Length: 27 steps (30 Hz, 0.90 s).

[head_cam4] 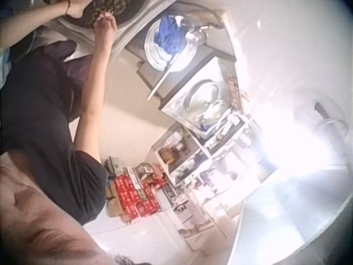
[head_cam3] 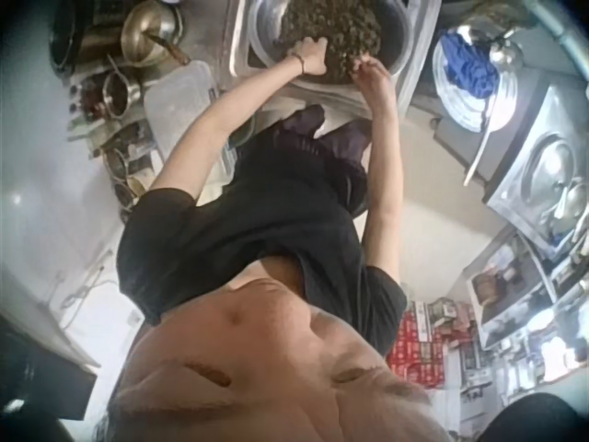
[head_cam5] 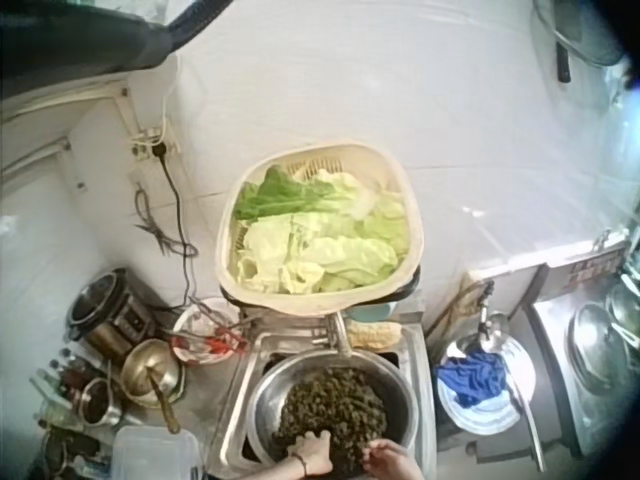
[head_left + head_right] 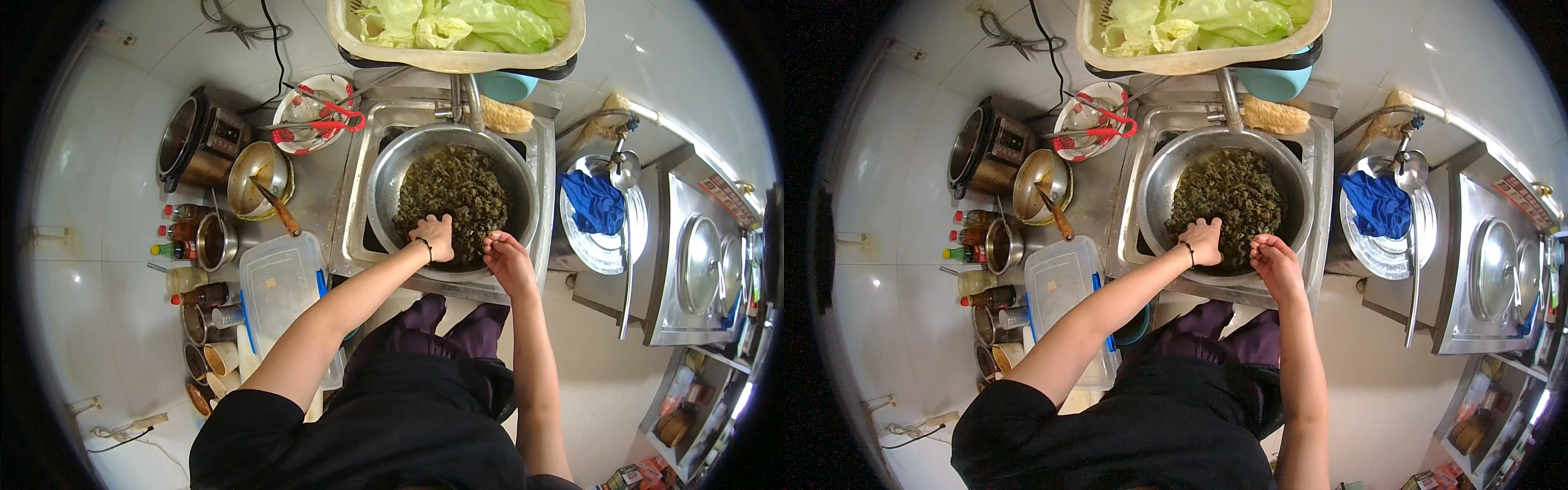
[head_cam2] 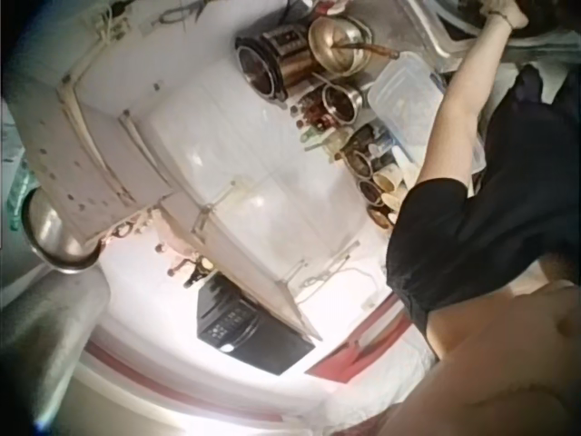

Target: The person washes a large quantity of dark green leafy vegetables in a metal bowl placed in a kitchen sink. They repeatedly submerge, agitate, and lift handfuls of the vegetables under running water, then return them to the bowl. The process continues throughout the clip with no visible final state change.

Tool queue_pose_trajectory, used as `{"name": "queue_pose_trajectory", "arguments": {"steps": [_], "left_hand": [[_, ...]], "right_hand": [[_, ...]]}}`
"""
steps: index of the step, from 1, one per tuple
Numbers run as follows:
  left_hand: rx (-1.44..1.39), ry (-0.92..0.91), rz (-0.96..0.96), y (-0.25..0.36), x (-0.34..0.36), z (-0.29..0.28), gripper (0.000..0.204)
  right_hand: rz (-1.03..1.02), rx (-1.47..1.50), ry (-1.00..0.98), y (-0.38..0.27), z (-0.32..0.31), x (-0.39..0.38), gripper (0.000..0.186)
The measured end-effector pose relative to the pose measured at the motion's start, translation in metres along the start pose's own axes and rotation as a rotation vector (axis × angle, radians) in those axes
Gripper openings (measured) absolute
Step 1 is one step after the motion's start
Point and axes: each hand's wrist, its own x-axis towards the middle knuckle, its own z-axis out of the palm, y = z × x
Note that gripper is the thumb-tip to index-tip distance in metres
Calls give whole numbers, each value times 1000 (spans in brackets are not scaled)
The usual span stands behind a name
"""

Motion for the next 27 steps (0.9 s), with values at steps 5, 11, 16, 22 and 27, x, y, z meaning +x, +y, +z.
{"name": "queue_pose_trajectory", "arguments": {"steps": [5, 11, 16, 22, 27], "left_hand": [[-58, 163, 93, -7, 5, 4, 54], [-303, 365, 468, -62, 85, -14, 30], [-700, -55, 312, -54, 56, -95, 29], [-792, -233, 242, -66, 52, -118, 43], [-358, 363, 695, -74, 55, -81, 73]], "right_hand": [[2, 3, 7, 0, 0, 1, 12], [-3, 12, -15, -1, 3, 2, 10], [-21, 10, 26, 0, -5, 3, 9], [-20, 8, 6, 2, -8, 1, 9], [-27, 15, -13, 2, -10, 1, 9]]}}
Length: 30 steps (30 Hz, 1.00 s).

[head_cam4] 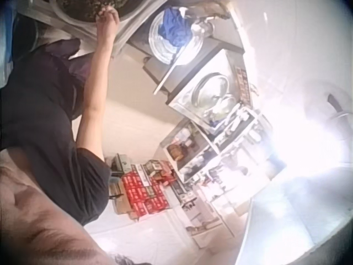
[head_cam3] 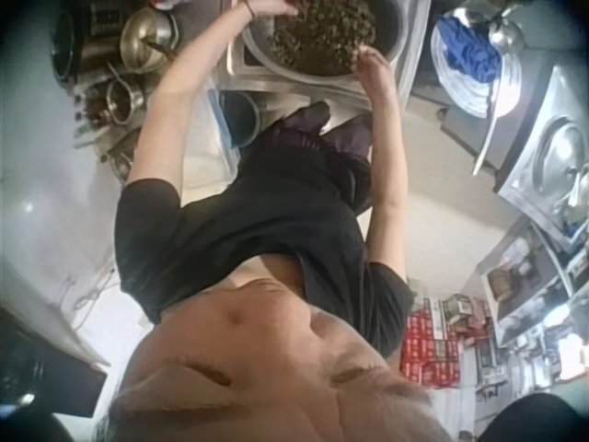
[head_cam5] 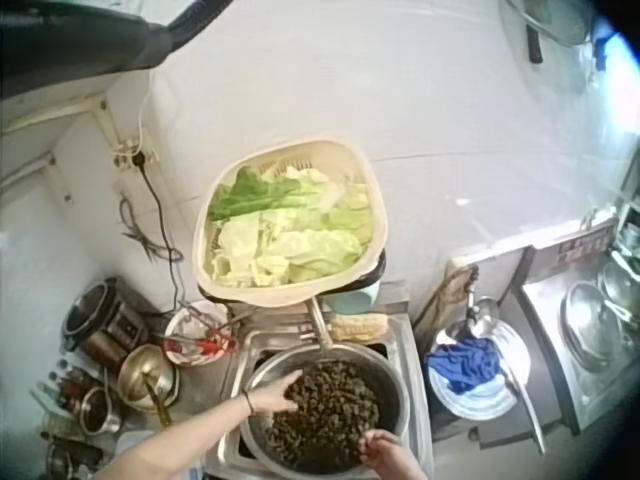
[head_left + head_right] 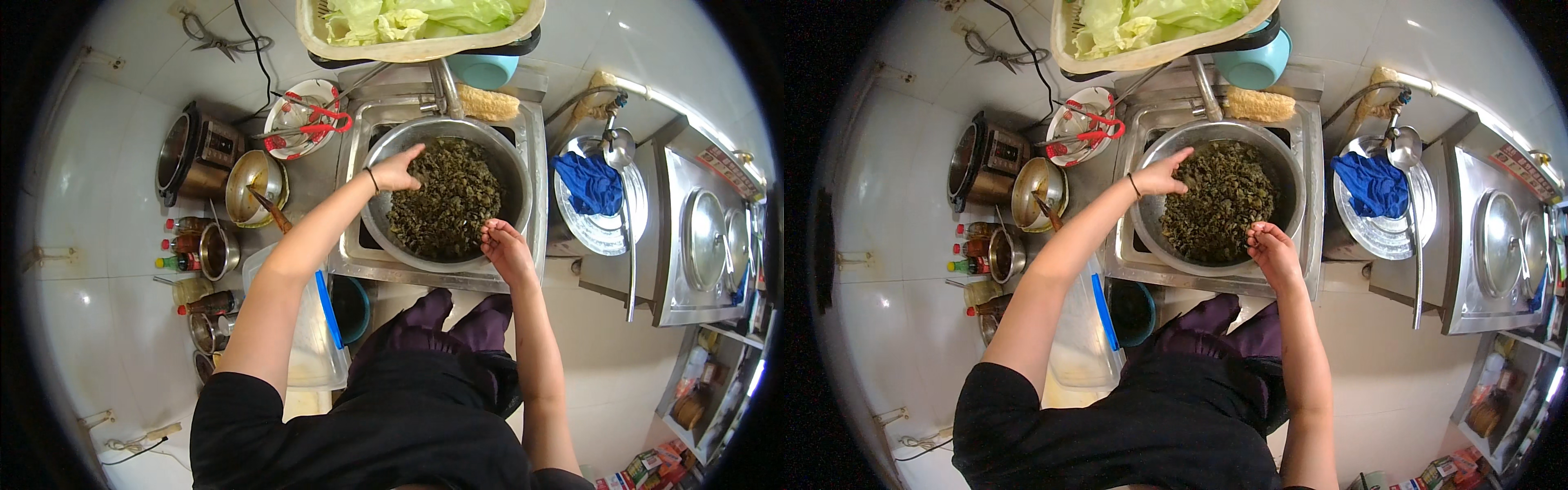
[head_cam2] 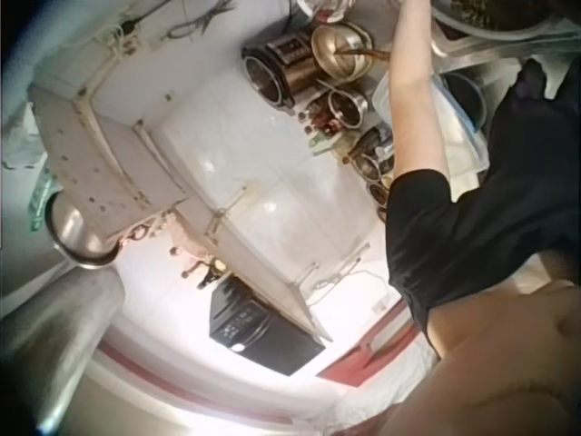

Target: The person washes a large quantity of dark green leafy vegetables in a metal bowl placed in a kitchen sink. They repeatedly submerge, agitate, and lift handfuls of the vegetables under running water, then return them to the bowl. The process continues throughout the clip with no visible final state change.

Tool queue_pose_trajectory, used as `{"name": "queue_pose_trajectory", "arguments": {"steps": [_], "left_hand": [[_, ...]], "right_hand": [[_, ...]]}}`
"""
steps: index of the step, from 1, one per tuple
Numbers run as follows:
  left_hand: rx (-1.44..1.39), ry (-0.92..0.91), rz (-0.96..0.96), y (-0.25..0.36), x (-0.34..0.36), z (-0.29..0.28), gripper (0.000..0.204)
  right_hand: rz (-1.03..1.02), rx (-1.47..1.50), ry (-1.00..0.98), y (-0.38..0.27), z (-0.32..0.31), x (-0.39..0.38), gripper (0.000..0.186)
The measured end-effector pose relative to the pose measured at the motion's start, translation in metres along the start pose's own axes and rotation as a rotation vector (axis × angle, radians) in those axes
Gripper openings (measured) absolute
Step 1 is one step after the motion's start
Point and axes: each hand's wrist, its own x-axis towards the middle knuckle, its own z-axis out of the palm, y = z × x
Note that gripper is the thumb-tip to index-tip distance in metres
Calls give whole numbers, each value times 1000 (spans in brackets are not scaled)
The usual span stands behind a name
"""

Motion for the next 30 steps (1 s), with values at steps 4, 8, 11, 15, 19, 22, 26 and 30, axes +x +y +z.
{"name": "queue_pose_trajectory", "arguments": {"steps": [4, 8, 11, 15, 19, 22, 26, 30], "left_hand": [[680, -255, -112, 1, -11, 18, 20], [873, -369, -164, 2, -21, 34, 17], [895, -356, -143, -12, -24, 40, 12], [826, -315, -77, -13, -24, 37, 9], [658, -301, -52, -8, -22, 22, 7], [655, -317, -43, 4, -19, 11, 8], [846, -326, -61, -13, -23, 27, 19], [868, -389, -134, -7, -24, 40, 15]], "right_hand": [[-6, -2, 1, -1, 3, -2, 9], [-7, 3, -1, 0, 0, -1, 9], [-9, -1, -16, 0, 4, -2, 9], [46, -12, -71, 0, 12, -4, 8], [82, -16, -106, 2, 26, -2, 7], [81, -35, -96, 11, 26, 7, 6], [96, -78, -96, 15, 37, 11, 3], [89, -114, -94, 13, 39, 9, 3]]}}
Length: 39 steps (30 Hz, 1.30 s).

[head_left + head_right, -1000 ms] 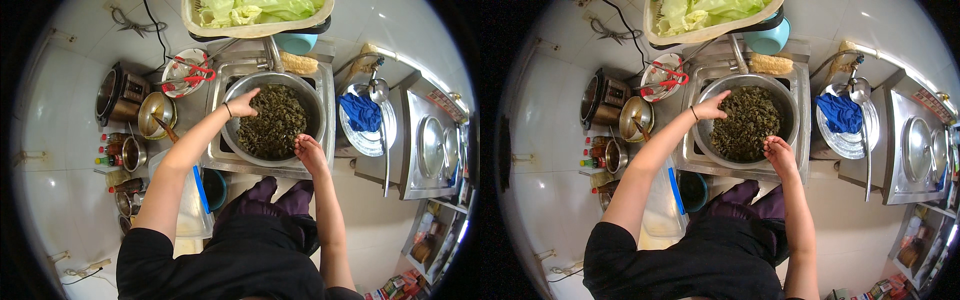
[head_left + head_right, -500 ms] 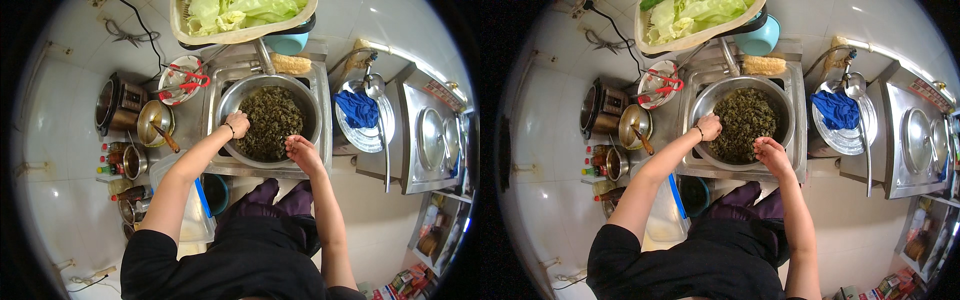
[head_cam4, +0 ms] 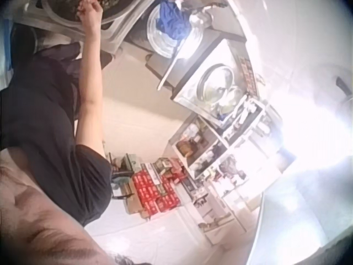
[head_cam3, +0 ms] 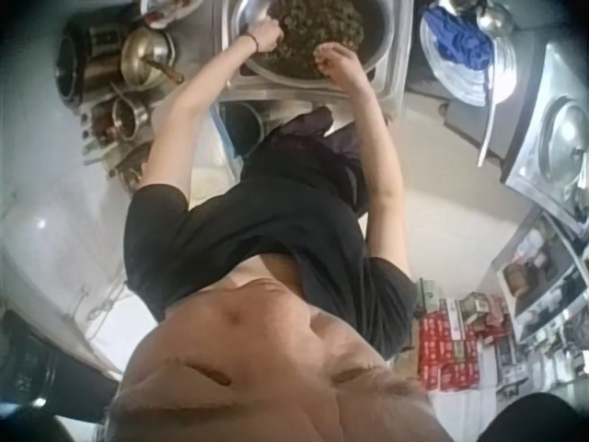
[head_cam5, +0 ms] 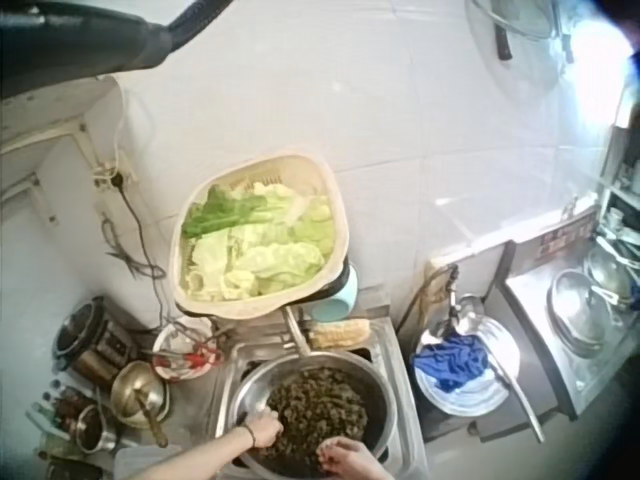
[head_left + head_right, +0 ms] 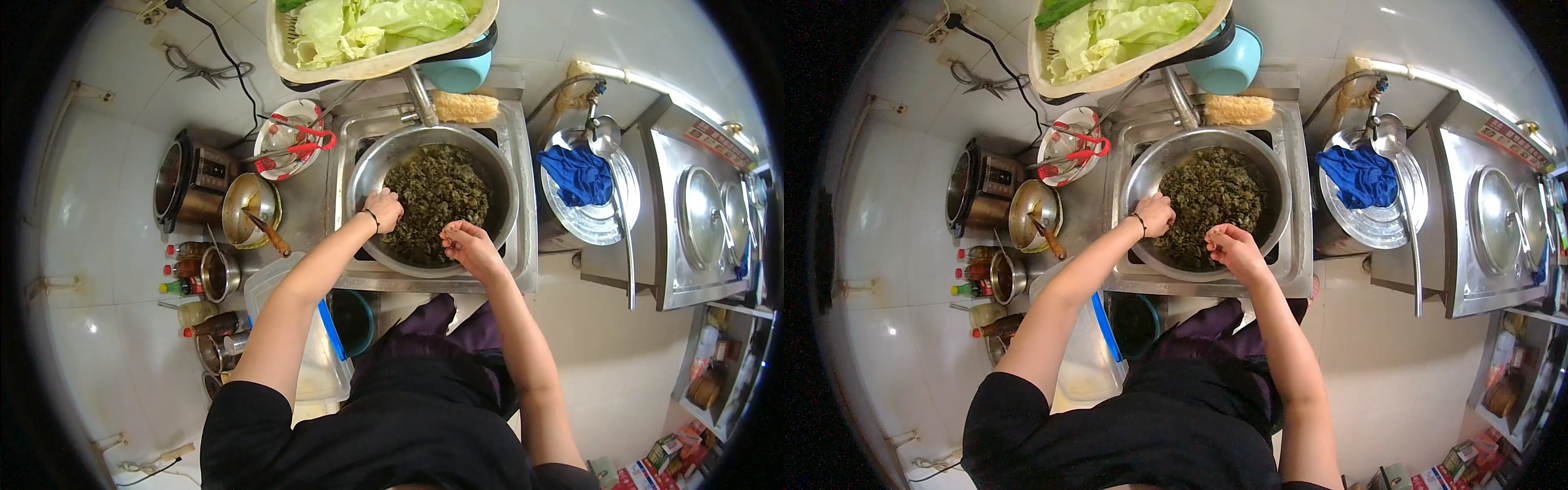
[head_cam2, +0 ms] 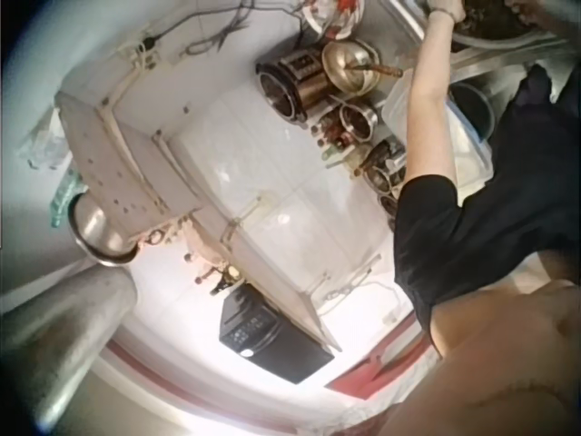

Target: The person washes a large quantity of dark green leafy vegetables in a metal bowl placed in a kitchen sink. They repeatedly submerge, agitate, and lift handfuls of the vegetables under running water, then return them to the bowl. The process continues throughout the clip with no visible final state change.

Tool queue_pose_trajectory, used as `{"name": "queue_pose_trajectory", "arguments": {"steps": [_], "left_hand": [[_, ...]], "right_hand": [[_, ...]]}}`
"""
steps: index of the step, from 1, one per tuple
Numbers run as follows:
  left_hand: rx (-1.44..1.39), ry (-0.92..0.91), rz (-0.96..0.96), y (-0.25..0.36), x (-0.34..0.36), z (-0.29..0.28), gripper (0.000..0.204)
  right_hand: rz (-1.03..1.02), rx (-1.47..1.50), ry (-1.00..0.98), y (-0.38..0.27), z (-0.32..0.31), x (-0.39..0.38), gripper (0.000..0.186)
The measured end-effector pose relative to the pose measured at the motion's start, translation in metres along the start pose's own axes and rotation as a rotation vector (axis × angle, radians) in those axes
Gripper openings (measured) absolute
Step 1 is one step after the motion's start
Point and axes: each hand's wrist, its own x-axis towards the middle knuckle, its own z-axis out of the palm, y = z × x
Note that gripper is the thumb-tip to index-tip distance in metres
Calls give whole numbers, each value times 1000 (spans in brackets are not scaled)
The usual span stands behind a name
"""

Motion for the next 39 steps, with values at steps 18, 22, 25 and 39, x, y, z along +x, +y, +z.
{"name": "queue_pose_trajectory", "arguments": {"steps": [18, 22, 25, 39], "left_hand": [[-802, 222, 361, 2, -28, -48, 10], [-819, 211, 370, 7, -28, -42, 12], [-857, 102, 322, 8, -29, -30, 16], [-741, 275, -537, 80, 41, -16, 72]], "right_hand": [[-110, -64, 80, 19, 27, 26, 18], [-194, -77, 95, 27, 28, 38, 12], [-169, -16, 191, 26, 20, 35, 10], [-117, 194, 179, 3, -21, -17, 1]]}}
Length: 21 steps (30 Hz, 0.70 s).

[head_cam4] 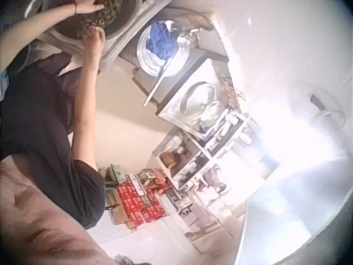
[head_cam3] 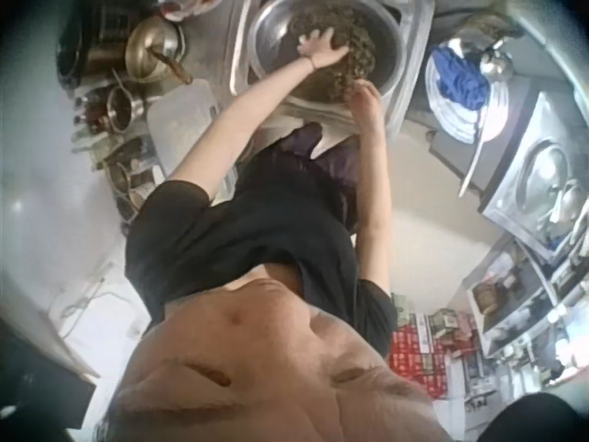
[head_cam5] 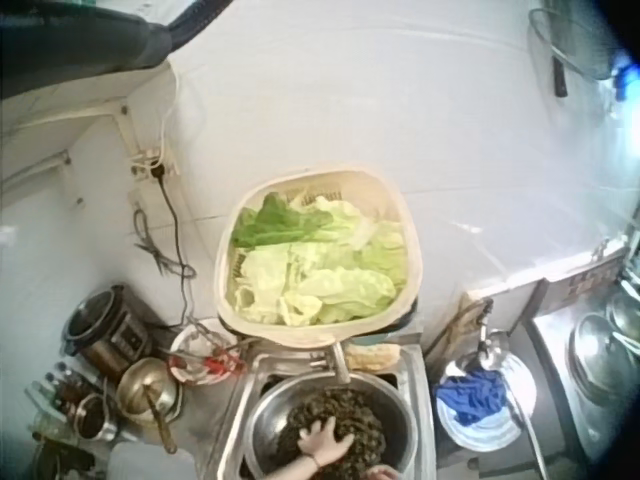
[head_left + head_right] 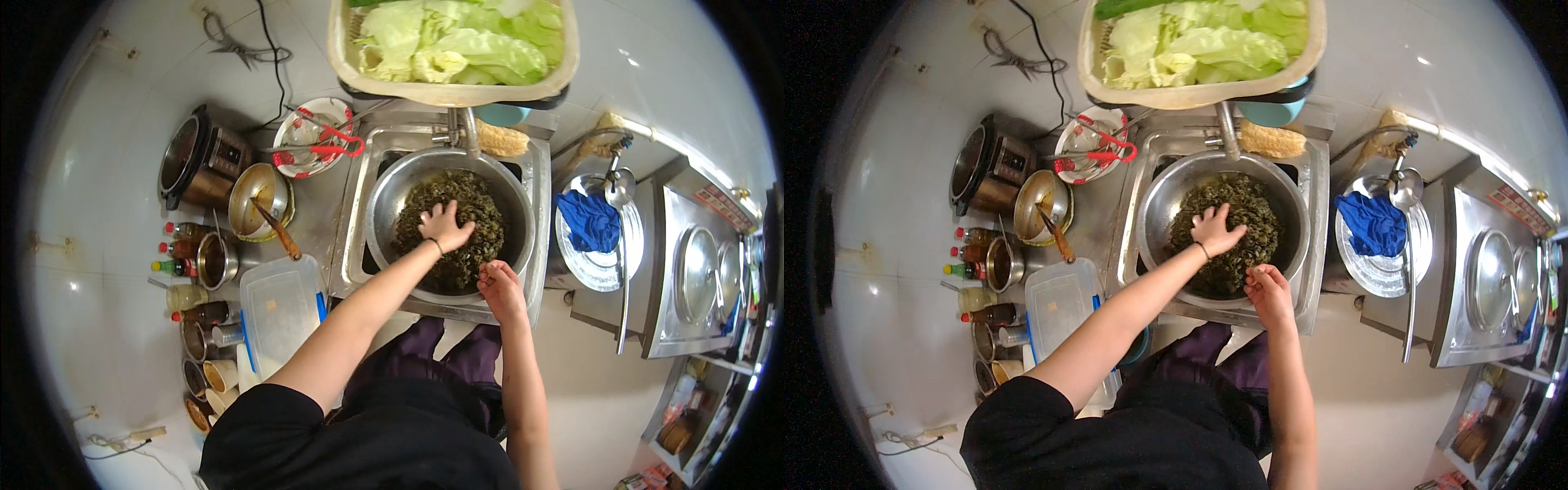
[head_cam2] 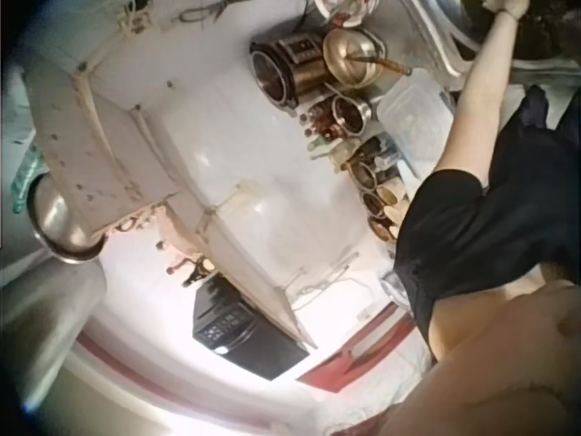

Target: The person washes a large quantity of dark green leafy vegetables in a metal bowl placed in a kitchen sink. They repeatedly submerge, agitate, and lift handfuls of the vegetables under running water, then return them to the bowl. The process continues throughout the clip with no visible final state change.

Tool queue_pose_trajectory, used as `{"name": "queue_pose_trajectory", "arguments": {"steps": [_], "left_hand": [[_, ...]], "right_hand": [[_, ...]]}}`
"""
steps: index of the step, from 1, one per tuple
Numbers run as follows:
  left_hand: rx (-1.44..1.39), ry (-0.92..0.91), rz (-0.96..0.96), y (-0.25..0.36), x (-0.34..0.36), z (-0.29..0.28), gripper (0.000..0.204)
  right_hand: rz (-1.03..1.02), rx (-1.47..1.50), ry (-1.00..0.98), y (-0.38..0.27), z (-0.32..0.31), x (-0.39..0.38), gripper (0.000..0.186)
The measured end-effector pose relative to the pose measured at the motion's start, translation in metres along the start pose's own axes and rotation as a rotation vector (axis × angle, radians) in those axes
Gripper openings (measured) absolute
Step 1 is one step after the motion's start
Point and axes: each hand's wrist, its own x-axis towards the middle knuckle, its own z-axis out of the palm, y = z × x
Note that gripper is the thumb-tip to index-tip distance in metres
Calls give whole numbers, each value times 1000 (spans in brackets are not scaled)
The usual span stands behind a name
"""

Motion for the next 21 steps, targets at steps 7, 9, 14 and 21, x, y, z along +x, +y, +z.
{"name": "queue_pose_trajectory", "arguments": {"steps": [7, 9, 14, 21], "left_hand": [[-124, 187, 275, -7, -27, 16, 40], [-224, 107, 339, -13, -28, 11, 34], [-405, -132, 588, -29, 4, -40, 32], [-560, -594, 226, -33, 34, -114, 37]], "right_hand": [[-16, 39, 1, -5, -2, -5, 5], [-17, 45, -10, -5, -4, -3, 6], [-11, 74, -42, -7, -9, 0, 5], [-14, 94, -33, -8, -4, -3, 4]]}}
